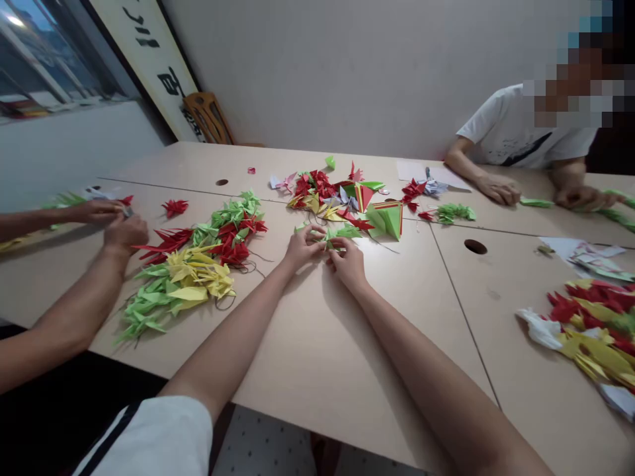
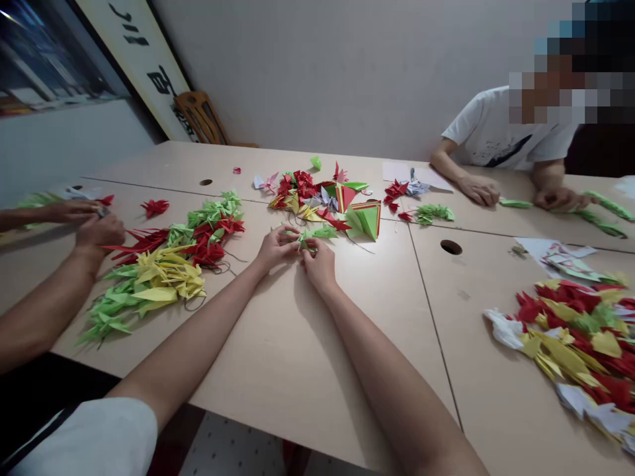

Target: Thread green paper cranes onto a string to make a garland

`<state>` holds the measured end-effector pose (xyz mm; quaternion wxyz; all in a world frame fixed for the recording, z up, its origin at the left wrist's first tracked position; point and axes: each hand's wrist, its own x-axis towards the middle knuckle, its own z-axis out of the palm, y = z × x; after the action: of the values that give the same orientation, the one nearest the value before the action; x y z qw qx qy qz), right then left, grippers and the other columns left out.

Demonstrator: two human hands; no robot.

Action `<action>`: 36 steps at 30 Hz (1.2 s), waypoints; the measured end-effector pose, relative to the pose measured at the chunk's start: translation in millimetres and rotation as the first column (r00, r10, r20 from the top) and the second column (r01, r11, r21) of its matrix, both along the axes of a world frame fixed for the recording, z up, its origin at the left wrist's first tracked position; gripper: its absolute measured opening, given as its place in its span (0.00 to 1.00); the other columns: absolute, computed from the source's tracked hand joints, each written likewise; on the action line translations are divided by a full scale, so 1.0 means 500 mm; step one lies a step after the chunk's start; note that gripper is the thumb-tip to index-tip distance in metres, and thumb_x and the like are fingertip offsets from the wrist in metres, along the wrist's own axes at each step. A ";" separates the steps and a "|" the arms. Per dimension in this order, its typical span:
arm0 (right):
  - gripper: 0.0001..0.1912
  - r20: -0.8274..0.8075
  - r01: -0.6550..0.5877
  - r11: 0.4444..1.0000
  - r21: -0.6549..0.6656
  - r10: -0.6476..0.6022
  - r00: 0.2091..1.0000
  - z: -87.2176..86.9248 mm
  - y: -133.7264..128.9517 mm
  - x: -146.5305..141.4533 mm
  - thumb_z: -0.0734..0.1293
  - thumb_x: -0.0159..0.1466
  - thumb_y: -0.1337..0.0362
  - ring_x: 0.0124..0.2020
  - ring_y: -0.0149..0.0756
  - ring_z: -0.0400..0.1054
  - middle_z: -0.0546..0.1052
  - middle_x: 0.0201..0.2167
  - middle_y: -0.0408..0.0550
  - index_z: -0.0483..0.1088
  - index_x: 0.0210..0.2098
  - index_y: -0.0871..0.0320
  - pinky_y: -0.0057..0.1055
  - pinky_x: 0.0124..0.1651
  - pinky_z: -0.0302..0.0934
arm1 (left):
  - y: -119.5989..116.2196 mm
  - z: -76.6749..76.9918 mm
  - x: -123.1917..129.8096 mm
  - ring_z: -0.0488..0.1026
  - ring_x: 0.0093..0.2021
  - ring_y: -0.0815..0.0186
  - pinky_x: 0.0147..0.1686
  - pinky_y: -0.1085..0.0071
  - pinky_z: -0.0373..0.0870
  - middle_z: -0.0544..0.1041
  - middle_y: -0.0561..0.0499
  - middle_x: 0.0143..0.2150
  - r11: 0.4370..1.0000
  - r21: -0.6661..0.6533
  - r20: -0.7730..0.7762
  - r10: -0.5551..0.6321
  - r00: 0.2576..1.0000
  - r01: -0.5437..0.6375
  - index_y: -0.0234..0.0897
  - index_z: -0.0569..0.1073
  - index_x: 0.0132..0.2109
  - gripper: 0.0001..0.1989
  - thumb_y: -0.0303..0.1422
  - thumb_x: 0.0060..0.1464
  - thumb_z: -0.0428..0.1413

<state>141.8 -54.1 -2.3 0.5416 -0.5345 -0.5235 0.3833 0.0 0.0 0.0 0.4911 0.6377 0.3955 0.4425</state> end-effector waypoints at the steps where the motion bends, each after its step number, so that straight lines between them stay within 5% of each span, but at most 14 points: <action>1: 0.12 -0.006 -0.003 1.000 -0.001 0.003 1.000 0.000 0.001 0.000 0.63 0.56 0.63 0.23 0.31 0.69 0.77 0.36 0.49 0.70 0.39 0.58 0.26 0.23 0.62 | -0.001 -0.001 0.001 0.78 0.35 0.64 0.32 0.71 0.76 0.79 0.45 0.40 1.000 -0.013 0.010 -0.016 1.000 0.016 0.36 0.71 0.43 0.18 0.35 0.44 0.63; 10: 0.15 0.021 -0.010 1.000 -0.004 0.010 1.000 0.006 -0.002 0.002 0.62 0.54 0.66 0.17 0.31 0.66 0.73 0.21 0.39 0.69 0.42 0.57 0.26 0.22 0.60 | -0.020 0.016 0.011 0.76 0.26 0.69 0.27 0.74 0.74 0.79 0.48 0.36 0.997 -0.030 -0.010 -0.076 0.997 0.076 0.35 0.71 0.44 0.14 0.31 0.48 0.57; 16: 0.17 0.220 -0.011 1.000 -0.005 0.012 0.975 0.017 -0.002 0.010 0.61 0.54 0.68 0.18 0.32 0.65 0.72 0.17 0.39 0.73 0.42 0.58 0.29 0.30 0.63 | -0.019 0.014 0.009 0.74 0.24 0.71 0.25 0.76 0.71 0.79 0.50 0.36 0.992 0.075 -0.093 -0.091 0.991 0.098 0.37 0.70 0.48 0.15 0.33 0.52 0.55; 26: 0.19 0.562 0.011 0.994 0.106 -0.068 0.824 0.013 -0.003 0.013 0.62 0.57 0.67 0.30 0.37 0.68 0.77 0.30 0.49 0.73 0.47 0.60 0.32 0.38 0.62 | -0.016 0.012 0.007 0.72 0.22 0.72 0.24 0.76 0.70 0.78 0.50 0.37 0.988 0.108 -0.165 -0.088 0.982 0.107 0.38 0.70 0.47 0.13 0.32 0.53 0.53; 31: 0.21 0.730 0.019 0.999 0.041 -0.044 0.682 0.023 -0.014 0.005 0.62 0.59 0.67 0.39 0.42 0.70 0.76 0.42 0.55 0.71 0.51 0.58 0.33 0.39 0.61 | -0.016 0.013 0.006 0.72 0.22 0.73 0.23 0.77 0.69 0.77 0.50 0.37 0.992 0.086 -0.170 -0.080 0.982 0.096 0.38 0.70 0.47 0.13 0.32 0.53 0.54; 36: 0.16 0.762 0.068 0.998 -0.008 -0.038 0.647 0.031 -0.021 0.004 0.62 0.61 0.64 0.41 0.43 0.69 0.75 0.43 0.54 0.72 0.47 0.55 0.33 0.37 0.60 | -0.015 0.011 0.006 0.72 0.22 0.74 0.23 0.77 0.70 0.76 0.49 0.39 0.993 0.085 -0.153 -0.070 0.986 0.083 0.37 0.69 0.46 0.12 0.34 0.53 0.55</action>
<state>143.7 -64.6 13.4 0.2737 -0.6705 -0.6796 0.1172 3.1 -7.6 5.5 0.4473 0.7053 0.3859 0.3918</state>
